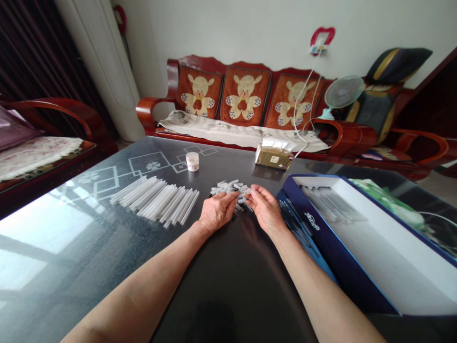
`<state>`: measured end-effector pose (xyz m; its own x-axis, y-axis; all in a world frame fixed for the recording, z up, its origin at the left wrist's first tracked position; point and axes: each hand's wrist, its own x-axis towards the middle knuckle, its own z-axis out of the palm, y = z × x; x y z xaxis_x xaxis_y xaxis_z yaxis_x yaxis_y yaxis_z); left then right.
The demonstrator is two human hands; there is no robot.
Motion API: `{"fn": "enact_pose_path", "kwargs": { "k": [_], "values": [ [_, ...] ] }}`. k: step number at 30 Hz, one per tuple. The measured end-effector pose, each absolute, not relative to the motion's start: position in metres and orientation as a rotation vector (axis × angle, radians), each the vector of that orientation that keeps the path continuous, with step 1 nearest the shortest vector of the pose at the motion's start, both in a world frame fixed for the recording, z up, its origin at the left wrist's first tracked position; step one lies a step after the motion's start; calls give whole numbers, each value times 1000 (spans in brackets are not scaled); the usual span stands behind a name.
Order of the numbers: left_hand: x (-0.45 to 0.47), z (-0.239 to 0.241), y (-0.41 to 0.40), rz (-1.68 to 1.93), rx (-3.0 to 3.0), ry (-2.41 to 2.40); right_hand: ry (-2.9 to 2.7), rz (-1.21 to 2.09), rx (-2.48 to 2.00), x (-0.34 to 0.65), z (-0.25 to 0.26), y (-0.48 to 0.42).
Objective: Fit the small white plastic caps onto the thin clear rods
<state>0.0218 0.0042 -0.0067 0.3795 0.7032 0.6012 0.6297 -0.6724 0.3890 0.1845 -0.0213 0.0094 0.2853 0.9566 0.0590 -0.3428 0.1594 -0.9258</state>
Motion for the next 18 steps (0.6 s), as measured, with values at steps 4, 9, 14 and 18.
{"fn": "enact_pose_path", "kwargs": {
  "k": [4, 9, 14, 18],
  "values": [
    [22, -8, 5, 1161, 2524, 1248, -949, 1025, -1038, 182, 7, -23],
    [22, -7, 5, 1173, 2494, 1242, -1033, 969, -1087, 179, 7, -25],
    [22, -5, 7, 1137, 2466, 1205, -1156, 902, -1124, 184, 8, -25],
    [21, -3, 7, 1138, 2478, 1197, -1348, 805, -1147, 191, 9, -26]
  ]
}}
